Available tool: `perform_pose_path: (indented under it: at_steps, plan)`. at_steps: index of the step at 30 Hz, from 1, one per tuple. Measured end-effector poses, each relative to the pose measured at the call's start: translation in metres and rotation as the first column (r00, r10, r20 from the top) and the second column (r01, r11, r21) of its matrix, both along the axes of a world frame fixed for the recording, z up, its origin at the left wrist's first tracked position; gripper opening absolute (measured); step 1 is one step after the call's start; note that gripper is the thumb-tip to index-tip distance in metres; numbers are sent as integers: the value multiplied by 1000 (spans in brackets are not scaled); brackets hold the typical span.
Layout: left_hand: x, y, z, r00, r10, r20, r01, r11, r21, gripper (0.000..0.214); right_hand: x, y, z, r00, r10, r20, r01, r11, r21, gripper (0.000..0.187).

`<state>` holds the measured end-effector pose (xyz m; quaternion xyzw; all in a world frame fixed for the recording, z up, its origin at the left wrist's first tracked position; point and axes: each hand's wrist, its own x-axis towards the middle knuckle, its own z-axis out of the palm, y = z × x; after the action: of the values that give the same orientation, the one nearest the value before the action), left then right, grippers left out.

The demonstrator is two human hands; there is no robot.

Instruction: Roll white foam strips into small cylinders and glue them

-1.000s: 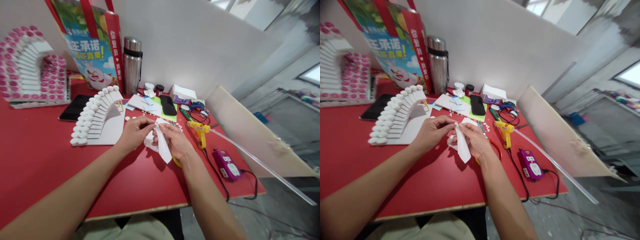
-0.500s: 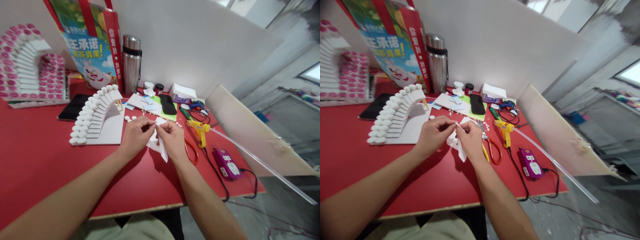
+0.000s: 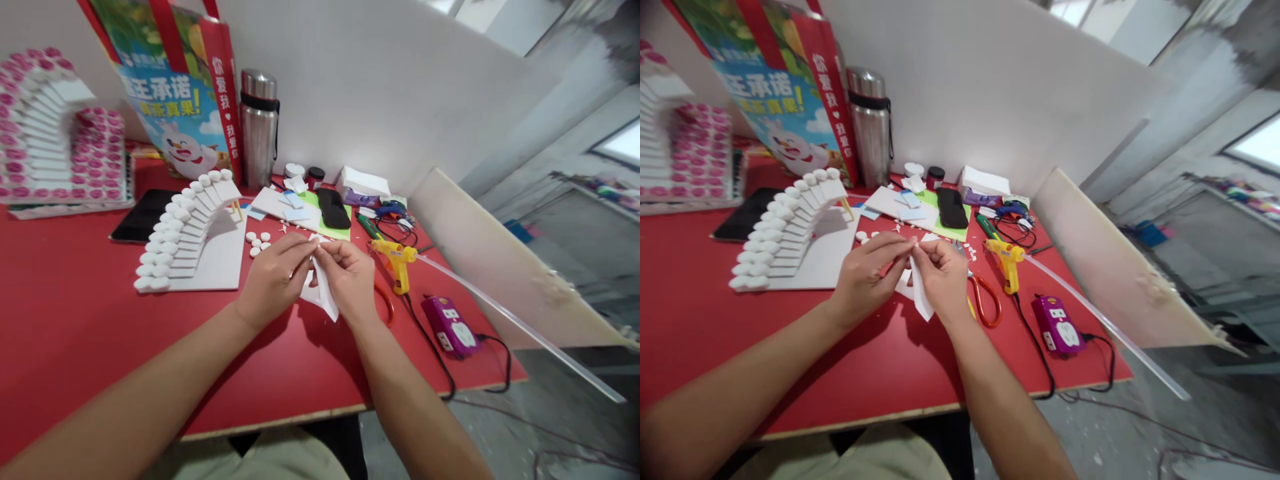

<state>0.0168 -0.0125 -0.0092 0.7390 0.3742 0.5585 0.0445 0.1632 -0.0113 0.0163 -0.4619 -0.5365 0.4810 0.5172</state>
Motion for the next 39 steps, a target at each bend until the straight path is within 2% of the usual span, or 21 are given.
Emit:
perform_pose_path:
  at_steps: [6,9,11,13,15,16,18,24,28,31,33,36,39]
  plan:
    - [-1,1,2,990,-83,115,91,994,-67,25,2,1,1,1000,14,15,-14,1000,20,22]
    - [-3,4,6,951,-133,280,194,960,-201,18,4,2,-1,998,32,56,-35,998,50,21]
    - [-6,7,8,890,-135,435,302,889,-343,11,5,3,-3,992,49,118,-58,996,74,21]
    - [-9,10,10,826,-110,553,417,780,-467,8,7,4,-4,978,48,205,-73,991,114,20]
    - [-13,13,10,805,-114,582,483,695,-532,11,9,4,-5,956,28,292,-80,983,165,20]
    - [-14,14,9,813,-130,567,489,680,-546,12,10,5,-5,947,21,321,-85,979,186,20]
    - [-16,14,8,851,-163,499,455,703,-546,14,12,6,-4,939,31,343,-103,976,194,19]
    - [-15,12,2,959,-191,208,265,866,-424,22,12,8,-6,950,84,300,-133,980,148,21]
    - [-13,10,3,986,-147,83,167,917,-363,23,9,8,-7,977,79,199,-90,995,47,28]
    - [-11,9,6,993,-104,59,118,920,-373,22,7,7,-7,987,75,140,-72,997,-25,33]
    - [-10,8,7,992,-102,72,123,898,-424,22,7,8,-8,983,72,169,-74,997,4,30]
    - [-8,6,6,987,-118,107,156,850,-504,20,7,8,-9,933,2,359,-59,987,147,20]
    - [-7,5,4,989,-97,108,139,850,-507,19,7,8,-10,811,-170,560,-36,941,336,15]
